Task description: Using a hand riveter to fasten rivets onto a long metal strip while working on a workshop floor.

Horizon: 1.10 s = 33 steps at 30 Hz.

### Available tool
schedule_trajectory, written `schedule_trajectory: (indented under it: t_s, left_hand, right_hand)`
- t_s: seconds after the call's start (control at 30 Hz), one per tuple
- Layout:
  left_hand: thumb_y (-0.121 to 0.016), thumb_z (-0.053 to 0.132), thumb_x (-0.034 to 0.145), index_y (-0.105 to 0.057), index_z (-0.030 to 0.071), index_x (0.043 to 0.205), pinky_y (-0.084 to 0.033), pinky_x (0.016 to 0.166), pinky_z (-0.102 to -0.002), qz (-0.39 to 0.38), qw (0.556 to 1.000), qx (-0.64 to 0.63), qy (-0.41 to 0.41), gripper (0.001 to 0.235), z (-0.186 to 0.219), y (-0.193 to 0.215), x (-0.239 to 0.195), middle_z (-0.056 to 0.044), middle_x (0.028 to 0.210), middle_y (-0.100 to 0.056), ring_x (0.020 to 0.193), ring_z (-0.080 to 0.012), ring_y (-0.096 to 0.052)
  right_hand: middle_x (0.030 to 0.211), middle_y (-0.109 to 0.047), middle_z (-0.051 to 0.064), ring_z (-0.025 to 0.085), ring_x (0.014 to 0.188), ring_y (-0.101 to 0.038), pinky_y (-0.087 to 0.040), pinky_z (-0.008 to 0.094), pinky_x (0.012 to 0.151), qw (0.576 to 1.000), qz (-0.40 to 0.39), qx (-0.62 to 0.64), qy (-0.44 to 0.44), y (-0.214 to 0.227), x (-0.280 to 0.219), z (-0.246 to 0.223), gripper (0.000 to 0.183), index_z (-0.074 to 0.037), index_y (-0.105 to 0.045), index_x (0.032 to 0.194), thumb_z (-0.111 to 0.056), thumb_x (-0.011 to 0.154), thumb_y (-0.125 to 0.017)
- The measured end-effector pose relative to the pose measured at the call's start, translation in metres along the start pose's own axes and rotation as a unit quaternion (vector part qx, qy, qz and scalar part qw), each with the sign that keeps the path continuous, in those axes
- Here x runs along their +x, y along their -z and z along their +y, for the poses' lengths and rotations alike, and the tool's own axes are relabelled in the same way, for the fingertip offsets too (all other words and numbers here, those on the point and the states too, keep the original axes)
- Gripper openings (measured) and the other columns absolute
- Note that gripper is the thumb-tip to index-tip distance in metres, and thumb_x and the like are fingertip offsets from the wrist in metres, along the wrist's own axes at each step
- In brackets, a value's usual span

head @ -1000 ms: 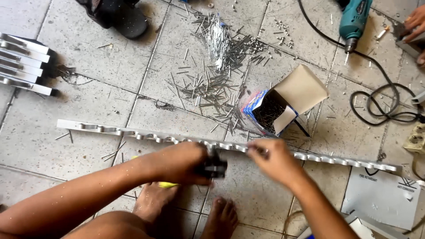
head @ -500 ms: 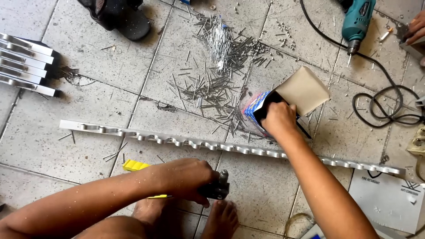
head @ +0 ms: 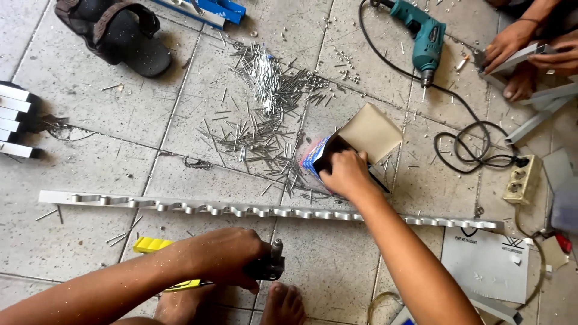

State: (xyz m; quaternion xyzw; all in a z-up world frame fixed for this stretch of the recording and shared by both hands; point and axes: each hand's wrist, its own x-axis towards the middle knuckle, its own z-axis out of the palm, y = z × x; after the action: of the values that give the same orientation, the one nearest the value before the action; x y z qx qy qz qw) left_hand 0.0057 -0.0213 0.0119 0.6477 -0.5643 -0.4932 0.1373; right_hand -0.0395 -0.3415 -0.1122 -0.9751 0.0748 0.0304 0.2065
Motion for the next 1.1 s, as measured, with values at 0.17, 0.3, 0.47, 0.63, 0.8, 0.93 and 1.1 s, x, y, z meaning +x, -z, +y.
schedule_trajectory:
  t_s: [0.17, 0.3, 0.47, 0.63, 0.8, 0.93, 1.1]
  left_hand:
    - [-0.08, 0.033, 0.086, -0.07, 0.004, 0.1, -0.064, 0.072, -0.039, -0.003, 1.0, -0.013, 0.012, 0.034, 0.001, -0.005, 0.003, -0.017, 0.086, -0.075, 0.085, -0.0334, -0.077]
    - [-0.076, 0.038, 0.091, -0.07, 0.005, 0.101, -0.064, 0.072, -0.037, 0.022, 1.0, -0.002, 0.021, 0.034, -0.008, -0.009, 0.016, -0.014, 0.085, -0.074, 0.083, -0.0308, -0.077]
    - [-0.079, 0.045, 0.082, -0.07, 0.002, 0.096, -0.064, 0.069, -0.042, 0.075, 0.996, 0.04, 0.004, 0.046, -0.007, -0.006, 0.017, -0.018, 0.084, -0.075, 0.085, -0.0365, -0.076]
    - [-0.079, 0.049, 0.081, -0.072, 0.004, 0.093, -0.064, 0.07, -0.041, 0.062, 0.997, 0.053, 0.012, 0.047, -0.008, -0.017, 0.025, -0.015, 0.084, -0.075, 0.086, -0.0342, -0.076]
    - [-0.082, 0.048, 0.08, -0.073, 0.007, 0.091, -0.064, 0.067, -0.039, 0.072, 0.995, 0.072, 0.02, 0.043, -0.012, -0.023, 0.027, -0.012, 0.083, -0.074, 0.083, -0.0313, -0.076]
    - [-0.081, 0.042, 0.082, -0.073, 0.006, 0.094, -0.064, 0.069, -0.041, 0.056, 0.996, 0.068, 0.017, 0.038, -0.015, -0.026, 0.029, -0.014, 0.084, -0.074, 0.082, -0.0332, -0.076]
    - [-0.073, 0.048, 0.088, -0.074, 0.013, 0.1, -0.064, 0.068, -0.039, 0.13, 0.989, 0.06, 0.023, 0.038, -0.022, -0.015, 0.028, -0.013, 0.084, -0.073, 0.077, -0.0288, -0.075]
  right_hand:
    - [0.074, -0.07, 0.006, 0.028, 0.081, -0.068, -0.054, 0.042, 0.077, 0.996, 0.02, 0.075, 0.033, 0.011, -0.013, -0.034, 0.012, -0.012, -0.075, 0.091, -0.024, 0.09, -0.072]
    - [0.077, -0.075, 0.014, 0.03, 0.077, -0.074, -0.06, 0.042, 0.074, 0.941, 0.015, 0.325, 0.092, 0.059, -0.06, -0.119, 0.014, -0.008, -0.077, 0.098, -0.009, 0.092, -0.064]
    - [0.076, -0.075, 0.012, 0.028, 0.076, -0.077, -0.058, 0.04, 0.067, 0.944, -0.001, 0.323, 0.071, 0.07, -0.087, -0.149, 0.01, -0.009, -0.074, 0.095, -0.012, 0.095, -0.065]
    - [0.074, -0.076, 0.008, 0.018, 0.069, -0.075, -0.061, 0.034, 0.065, 0.938, 0.008, 0.34, 0.058, 0.074, -0.087, -0.151, 0.012, -0.008, -0.074, 0.092, -0.011, 0.097, -0.063]
    - [0.071, -0.075, 0.01, 0.018, 0.065, -0.074, -0.061, 0.034, 0.06, 0.935, -0.001, 0.348, 0.066, 0.064, -0.086, -0.149, 0.013, -0.006, -0.073, 0.091, -0.01, 0.098, -0.063]
    - [0.074, -0.075, 0.014, 0.025, 0.069, -0.075, -0.059, 0.04, 0.062, 0.942, -0.031, 0.327, 0.065, 0.063, -0.084, -0.149, 0.011, -0.004, -0.074, 0.089, -0.009, 0.095, -0.066]
    - [0.101, -0.077, 0.021, 0.032, 0.092, -0.076, -0.061, 0.052, 0.074, 0.925, -0.18, 0.332, 0.044, 0.058, -0.087, -0.132, 0.025, 0.0, -0.072, 0.102, -0.02, 0.087, -0.071]
